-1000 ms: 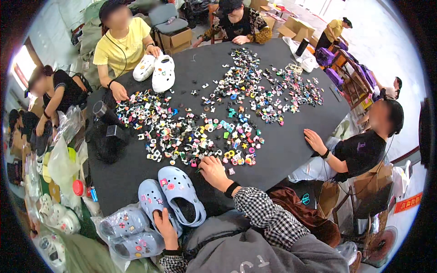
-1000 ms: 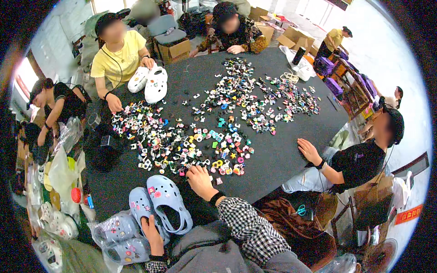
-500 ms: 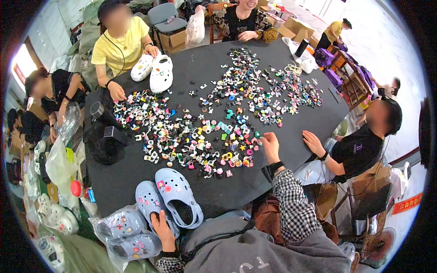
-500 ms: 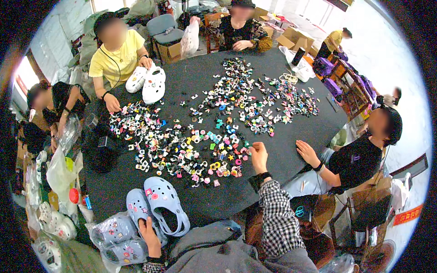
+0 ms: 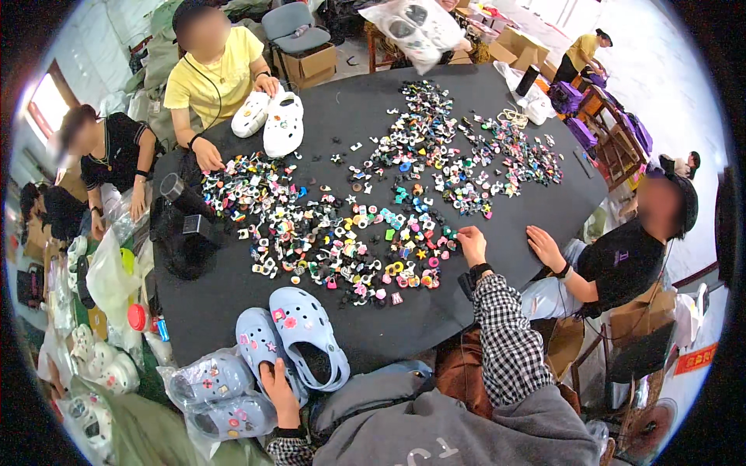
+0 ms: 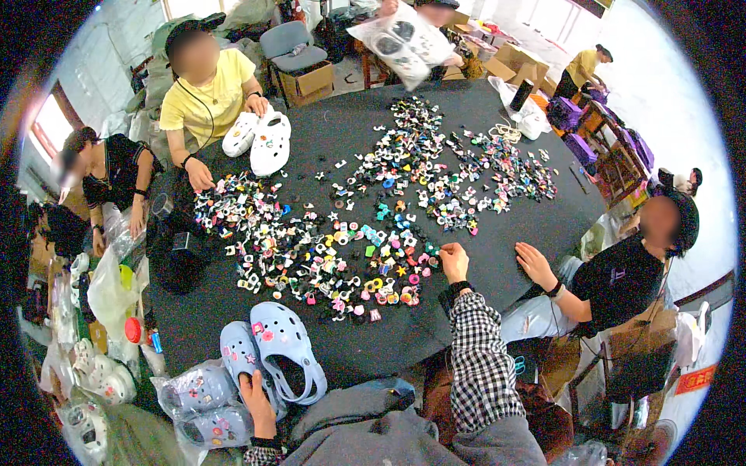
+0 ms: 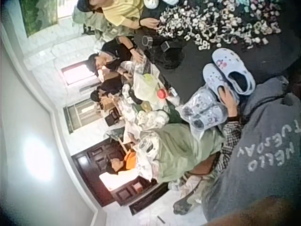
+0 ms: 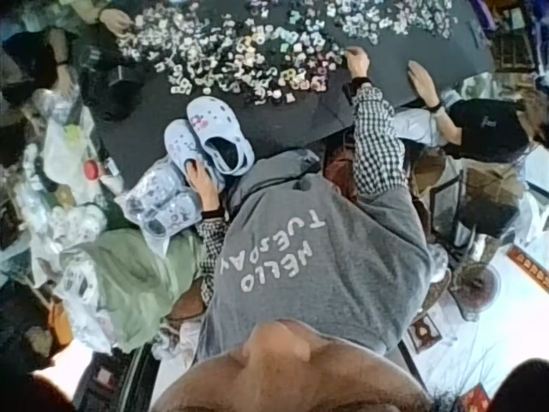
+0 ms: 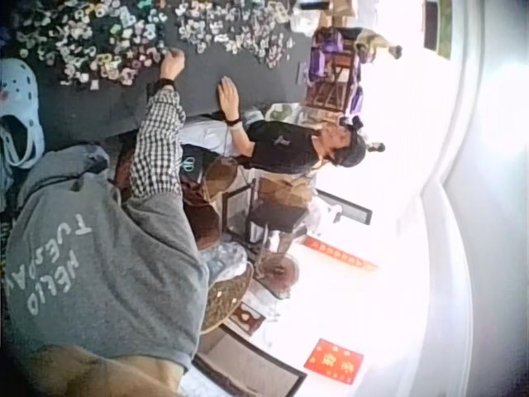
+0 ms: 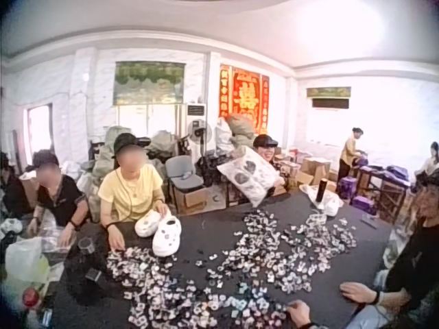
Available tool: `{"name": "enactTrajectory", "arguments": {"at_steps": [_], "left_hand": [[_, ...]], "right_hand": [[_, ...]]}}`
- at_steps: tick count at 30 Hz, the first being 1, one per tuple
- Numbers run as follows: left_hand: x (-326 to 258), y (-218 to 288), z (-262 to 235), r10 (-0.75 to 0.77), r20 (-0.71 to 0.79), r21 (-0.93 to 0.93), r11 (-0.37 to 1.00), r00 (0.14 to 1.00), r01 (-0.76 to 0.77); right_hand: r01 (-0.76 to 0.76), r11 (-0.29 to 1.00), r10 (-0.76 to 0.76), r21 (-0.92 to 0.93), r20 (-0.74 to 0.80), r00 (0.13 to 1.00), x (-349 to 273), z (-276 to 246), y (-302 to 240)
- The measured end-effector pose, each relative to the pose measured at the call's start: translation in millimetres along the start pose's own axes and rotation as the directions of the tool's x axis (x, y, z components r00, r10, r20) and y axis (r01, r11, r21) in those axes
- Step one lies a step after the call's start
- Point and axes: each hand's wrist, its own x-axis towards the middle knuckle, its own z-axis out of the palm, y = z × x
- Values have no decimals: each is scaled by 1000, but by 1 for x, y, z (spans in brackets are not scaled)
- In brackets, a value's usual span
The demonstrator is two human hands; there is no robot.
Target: Attaching decorative plastic charms into the holes of rubber clogs.
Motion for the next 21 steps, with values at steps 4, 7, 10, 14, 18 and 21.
{"name": "enactTrajectory", "arguments": {"at_steps": [4, 7, 10, 14, 18, 21], "left_hand": [[-1, 6, 6, 6, -12, 24, 1000, 1000, -5], [-4, 15, 14, -13, -34, 27, 1000, 999, 14], [-8, 27, 18, -10, -42, 49, 999, 999, 13], [-4, 18, 12, 12, -3, 45, 999, 1000, -12], [-5, 20, 12, 0, 18, 11, 1000, 1000, 0], [-7, 24, 13, 24, 8, 5, 1000, 1000, -24]], "right_hand": [[10, 1000, -9, 29, -33, 999, -1, 0, 3], [5, 992, -5, 123, -4, 1000, 3, -8, 13], [-31, 987, 31, 156, 3, 1000, 1, -8, 13], [144, 972, -142, 184, -27, 990, -28, -5, -19], [364, 917, -391, 160, 194, 900, -79, 19, -67], [560, 791, -612, 245, 315, 726, -123, 40, -115]]}}
